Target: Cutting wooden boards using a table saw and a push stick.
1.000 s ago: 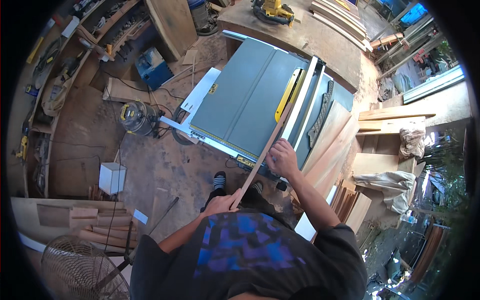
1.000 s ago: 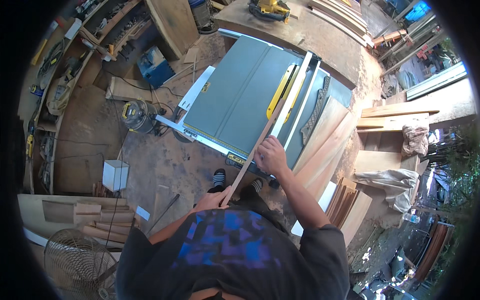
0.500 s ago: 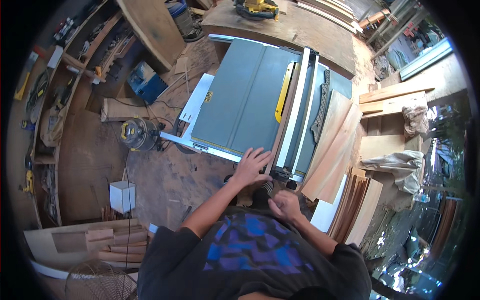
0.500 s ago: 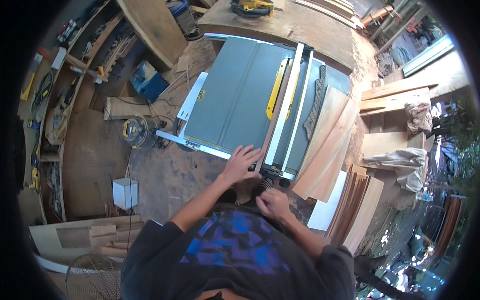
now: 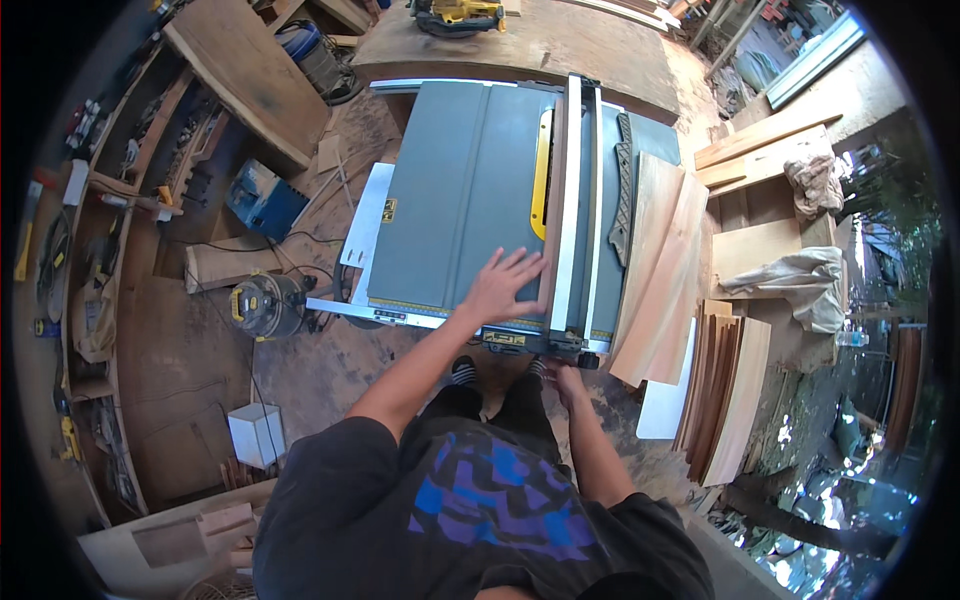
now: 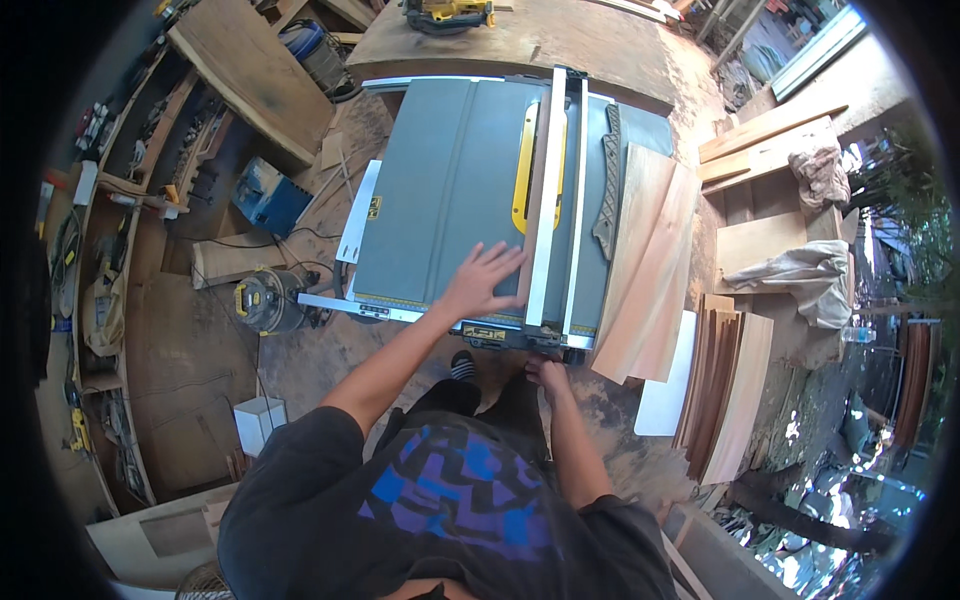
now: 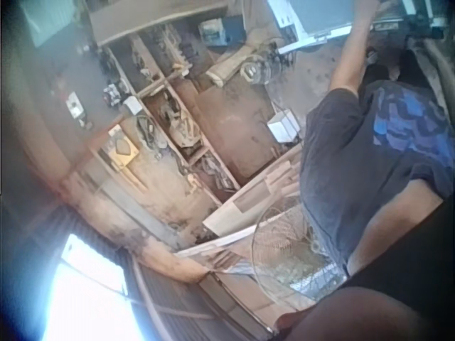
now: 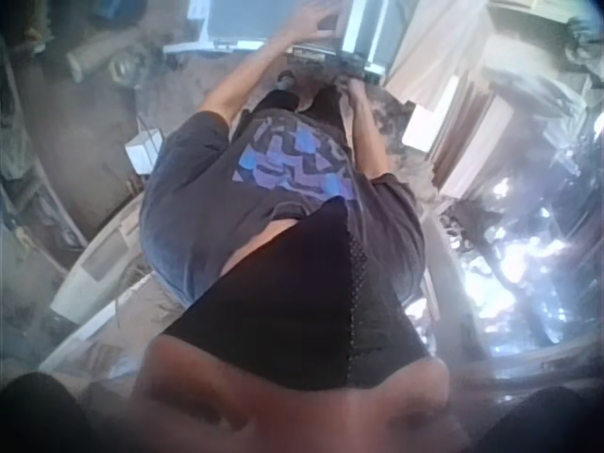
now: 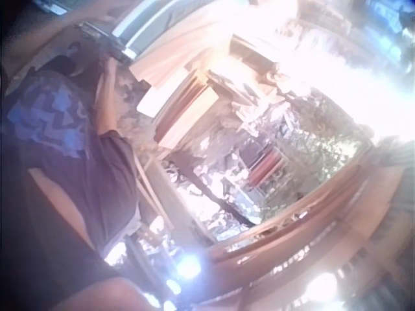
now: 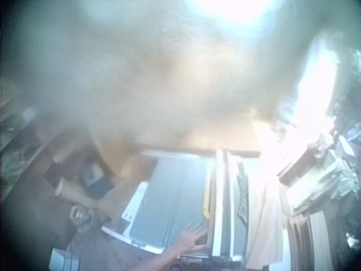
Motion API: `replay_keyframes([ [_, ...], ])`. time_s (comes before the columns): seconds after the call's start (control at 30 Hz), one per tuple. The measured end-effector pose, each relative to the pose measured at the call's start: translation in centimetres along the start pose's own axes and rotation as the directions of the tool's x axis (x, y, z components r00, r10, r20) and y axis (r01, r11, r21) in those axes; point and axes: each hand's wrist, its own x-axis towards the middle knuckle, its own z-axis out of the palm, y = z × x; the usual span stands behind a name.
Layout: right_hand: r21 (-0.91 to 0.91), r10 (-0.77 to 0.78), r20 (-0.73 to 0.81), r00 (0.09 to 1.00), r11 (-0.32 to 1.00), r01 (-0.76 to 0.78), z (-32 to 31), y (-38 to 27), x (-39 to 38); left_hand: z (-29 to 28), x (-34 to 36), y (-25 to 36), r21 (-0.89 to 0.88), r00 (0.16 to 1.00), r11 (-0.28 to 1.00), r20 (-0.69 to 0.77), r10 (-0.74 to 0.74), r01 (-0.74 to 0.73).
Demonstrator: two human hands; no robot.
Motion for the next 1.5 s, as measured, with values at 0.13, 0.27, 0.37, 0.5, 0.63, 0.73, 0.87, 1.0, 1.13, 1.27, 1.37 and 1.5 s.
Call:
replay_keyframes([
  [0.13, 0.134, 0.048, -0.047, 0.998, 0.990, -0.042, -0.5, 0.9, -1.8, 0.0, 3.2, -1.6, 0.062, 0.989, 0.987, -0.009, -0.146, 0.146],
  [0.27, 0.432, -0.006, -0.052, 0.999, 0.902, 0.028, -3.9, 1.8, -3.9, 0.1, 4.7, -2.1, -0.002, 0.969, 0.971, -0.058, -0.241, 0.241],
  [0.37, 0.418, -0.068, 0.026, 0.997, 0.907, 0.051, -6.5, 1.0, -3.3, 1.0, 5.7, -1.3, -0.027, 0.951, 0.959, -0.128, -0.282, 0.281],
  [0.5, 0.491, -0.083, 0.203, 0.976, 0.871, -0.028, -7.0, 0.4, -2.6, 1.6, 6.1, -1.6, 0.002, 0.920, 0.940, -0.209, -0.333, 0.341],
  [0.63, 0.408, -0.059, 0.162, 0.985, 0.913, -0.012, -7.0, -0.5, -2.1, 1.5, 6.1, -1.7, 0.021, 0.927, 0.944, -0.200, -0.318, 0.329],
  [0.73, 0.369, -0.085, 0.054, 0.995, 0.928, 0.059, -6.7, -0.5, -2.0, 1.3, 6.1, -1.6, 0.026, 0.927, 0.944, -0.196, -0.319, 0.330],
  [0.87, 0.396, -0.083, 0.053, 0.995, 0.916, 0.056, -6.5, -0.7, -2.2, 1.2, 6.2, -1.5, 0.033, 0.930, 0.945, -0.193, -0.313, 0.326],
  [1.0, 0.352, -0.073, 0.007, 0.997, 0.934, 0.066, -6.4, -0.8, -2.3, 1.2, 6.1, -1.5, 0.041, 0.929, 0.946, -0.205, -0.308, 0.323],
  [1.13, 0.350, -0.056, -0.018, 0.998, 0.935, 0.059, -6.5, -0.6, -2.4, 1.1, 6.2, -1.4, 0.036, 0.930, 0.948, -0.210, -0.303, 0.317],
  [1.27, 0.356, 0.019, 0.040, 0.999, 0.934, -0.032, -6.8, 0.0, -3.0, 1.1, 6.5, -1.2, 0.005, 0.927, 0.949, -0.217, -0.307, 0.316],
  [1.37, -0.033, 0.098, 0.122, 0.988, 0.995, -0.094, -4.6, 0.0, -5.6, 1.1, 6.1, -1.4, 0.001, 0.922, 0.944, -0.215, -0.321, 0.329],
  [1.5, -0.671, -0.223, 0.235, 0.946, 0.667, 0.323, -2.2, -1.3, -10.4, 1.2, 6.3, -1.2, -0.053, 0.908, 0.935, -0.225, -0.353, 0.351],
])
